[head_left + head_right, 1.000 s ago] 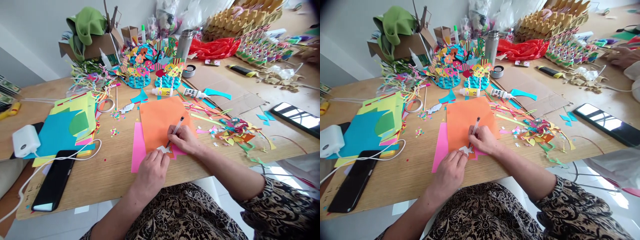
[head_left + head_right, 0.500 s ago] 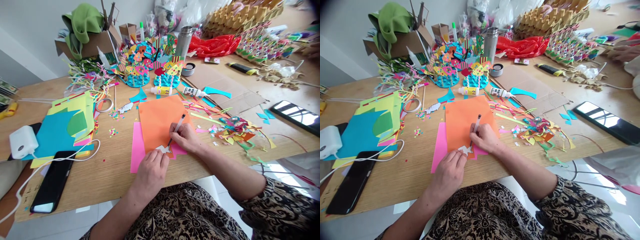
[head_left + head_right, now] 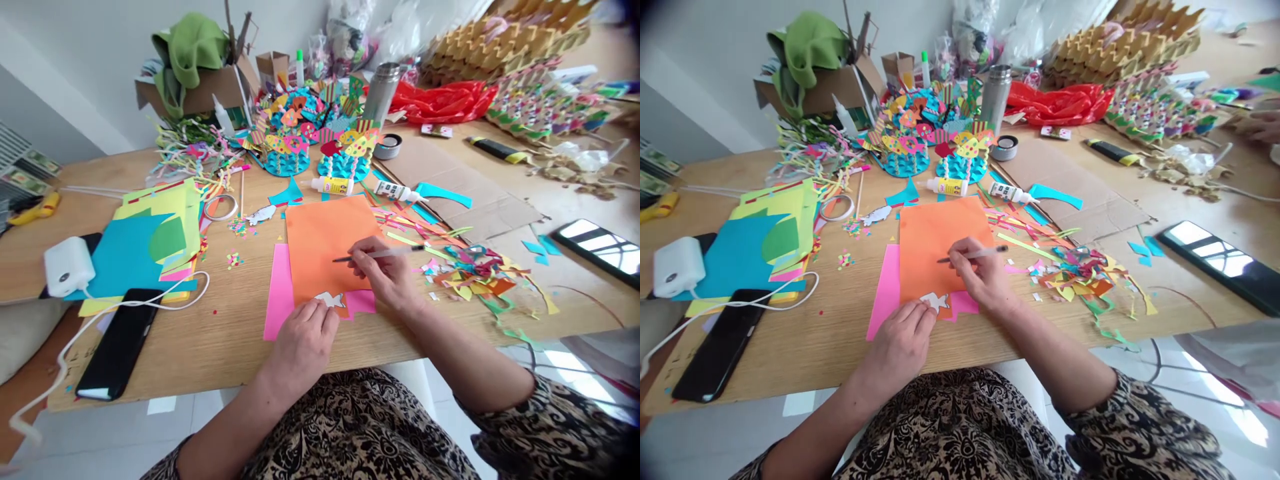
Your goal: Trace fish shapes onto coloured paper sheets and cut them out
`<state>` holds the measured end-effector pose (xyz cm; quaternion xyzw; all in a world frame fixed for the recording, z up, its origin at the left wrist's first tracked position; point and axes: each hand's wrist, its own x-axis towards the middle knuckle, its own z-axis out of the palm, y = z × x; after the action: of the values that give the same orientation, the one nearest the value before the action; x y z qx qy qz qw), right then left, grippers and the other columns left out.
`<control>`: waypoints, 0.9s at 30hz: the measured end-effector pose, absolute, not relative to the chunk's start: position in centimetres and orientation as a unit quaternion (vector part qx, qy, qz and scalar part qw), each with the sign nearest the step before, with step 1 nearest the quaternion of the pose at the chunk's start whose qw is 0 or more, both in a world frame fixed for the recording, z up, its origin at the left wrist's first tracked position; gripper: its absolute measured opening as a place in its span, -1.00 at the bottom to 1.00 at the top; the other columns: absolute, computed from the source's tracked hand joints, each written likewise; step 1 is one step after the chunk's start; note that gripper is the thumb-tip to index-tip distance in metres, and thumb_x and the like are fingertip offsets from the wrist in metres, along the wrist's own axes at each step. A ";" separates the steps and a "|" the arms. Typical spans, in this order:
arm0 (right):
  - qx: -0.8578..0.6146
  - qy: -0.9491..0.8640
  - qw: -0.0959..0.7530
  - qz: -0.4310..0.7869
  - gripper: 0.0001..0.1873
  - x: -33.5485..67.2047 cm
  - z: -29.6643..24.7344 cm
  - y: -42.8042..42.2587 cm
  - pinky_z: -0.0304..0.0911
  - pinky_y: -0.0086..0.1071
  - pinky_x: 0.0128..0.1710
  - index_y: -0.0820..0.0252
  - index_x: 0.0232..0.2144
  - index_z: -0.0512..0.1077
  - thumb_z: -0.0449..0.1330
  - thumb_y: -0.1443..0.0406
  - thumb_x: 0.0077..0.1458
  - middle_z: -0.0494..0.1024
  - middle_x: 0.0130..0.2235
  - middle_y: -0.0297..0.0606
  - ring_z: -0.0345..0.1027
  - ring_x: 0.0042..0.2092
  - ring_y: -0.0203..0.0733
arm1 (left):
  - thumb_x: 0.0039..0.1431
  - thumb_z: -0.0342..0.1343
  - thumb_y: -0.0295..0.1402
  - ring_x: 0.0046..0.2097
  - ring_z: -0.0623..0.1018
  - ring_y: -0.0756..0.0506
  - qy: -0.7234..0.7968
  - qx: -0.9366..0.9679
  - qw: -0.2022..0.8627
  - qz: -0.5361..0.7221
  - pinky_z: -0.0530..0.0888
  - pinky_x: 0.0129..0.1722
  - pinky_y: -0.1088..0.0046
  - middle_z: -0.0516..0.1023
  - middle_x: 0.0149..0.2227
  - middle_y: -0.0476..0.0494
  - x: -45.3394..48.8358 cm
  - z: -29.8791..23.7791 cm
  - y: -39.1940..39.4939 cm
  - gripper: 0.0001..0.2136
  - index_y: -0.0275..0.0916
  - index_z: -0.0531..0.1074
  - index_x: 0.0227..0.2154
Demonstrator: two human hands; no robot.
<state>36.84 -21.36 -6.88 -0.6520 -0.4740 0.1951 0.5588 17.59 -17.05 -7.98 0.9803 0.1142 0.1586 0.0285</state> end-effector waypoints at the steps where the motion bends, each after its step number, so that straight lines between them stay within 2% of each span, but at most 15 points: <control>1: -0.644 -0.487 0.556 0.199 -0.80 36.8 -6.8 -21.4 0.30 -0.41 -0.39 0.20 -0.24 0.41 0.03 0.25 0.22 0.49 -0.34 -0.25 0.39 -0.36 -0.27 | 0.23 -0.14 -0.58 -0.12 0.47 -0.19 0.119 0.981 0.042 0.148 0.48 -0.09 0.23 0.50 -0.22 -0.26 17.5 -7.9 -17.1 -0.77 -0.39 0.37 -0.14; 3: -0.626 -0.540 0.522 0.210 -0.73 36.9 -6.5 -21.4 0.35 -0.35 -0.27 0.17 -0.08 0.41 0.00 0.24 0.27 0.53 -0.26 -0.21 0.44 -0.26 -0.25 | 0.21 -0.13 -0.60 -0.09 0.46 -0.18 0.132 0.980 0.072 0.134 0.47 -0.06 0.22 0.49 -0.18 -0.25 17.4 -7.8 -17.1 -0.72 -0.38 0.34 -0.06; 4: -0.616 -0.573 0.497 0.212 -0.73 37.0 -6.4 -21.4 0.35 -0.34 -0.24 0.17 -0.07 0.41 -0.01 0.25 0.28 0.54 -0.25 -0.20 0.45 -0.25 -0.24 | 0.19 -0.13 -0.61 -0.08 0.46 -0.18 0.141 0.978 0.087 0.130 0.47 -0.04 0.22 0.48 -0.15 -0.25 17.3 -7.7 -17.1 -0.68 -0.37 0.32 -0.02; 7: -0.586 -0.668 0.416 0.191 -0.77 37.3 -6.2 -21.7 0.34 -0.31 -0.24 0.19 -0.14 0.45 0.02 0.28 0.28 0.54 -0.25 -0.17 0.43 -0.24 -0.20 | 0.09 -0.13 -0.68 -0.06 0.44 -0.15 0.172 0.968 0.131 0.130 0.46 -0.02 0.23 0.47 -0.12 -0.22 17.2 -7.2 -17.0 -0.57 -0.34 0.27 0.04; 11: -0.592 -0.729 0.319 0.125 -0.82 36.9 -6.1 -23.0 0.30 -0.24 -0.24 0.19 -0.16 0.46 0.11 0.34 0.21 0.53 -0.24 -0.11 0.37 -0.20 -0.10 | -0.01 -0.14 -0.73 -0.04 0.44 -0.12 0.206 0.944 0.211 0.144 0.45 0.00 0.28 0.46 -0.13 -0.18 17.2 -6.9 -16.6 -0.49 -0.30 0.28 0.02; 17: -0.610 -0.748 0.246 0.083 -0.76 35.3 -6.3 -24.9 0.27 -0.20 -0.21 0.16 -0.15 0.46 0.05 0.44 0.21 0.52 -0.25 -0.12 0.33 -0.19 -0.06 | -0.02 -0.19 -0.75 -0.02 0.46 -0.06 0.204 0.904 0.294 0.234 0.44 0.04 0.31 0.47 -0.10 -0.15 16.5 -7.3 -15.7 -0.47 -0.24 0.29 0.01; 22: -0.630 -0.740 0.222 0.076 -0.76 34.5 -6.3 -25.2 0.27 -0.20 -0.21 0.20 -0.17 0.44 0.01 0.44 0.21 0.51 -0.25 -0.11 0.32 -0.18 -0.05 | -0.02 -0.18 -0.73 0.01 0.45 -0.07 0.245 0.869 0.281 0.326 0.43 0.04 0.28 0.47 -0.06 -0.17 14.5 -7.6 -15.2 -0.48 -0.25 0.30 0.01; 27: -0.636 -0.739 0.213 0.056 -0.77 34.2 -6.2 -25.3 0.29 -0.19 -0.20 0.20 -0.19 0.44 0.00 0.42 0.22 0.51 -0.25 -0.10 0.33 -0.18 -0.04 | 0.00 -0.17 -0.72 -0.04 0.45 -0.11 0.263 0.878 0.219 0.334 0.45 -0.02 0.24 0.49 -0.14 -0.16 12.6 -8.2 -15.9 -0.54 -0.25 0.37 -0.09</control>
<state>34.19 -25.30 -6.18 -0.6365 -0.7393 0.0557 0.2127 12.62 -15.94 -8.23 0.8782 0.2634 0.3337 0.2193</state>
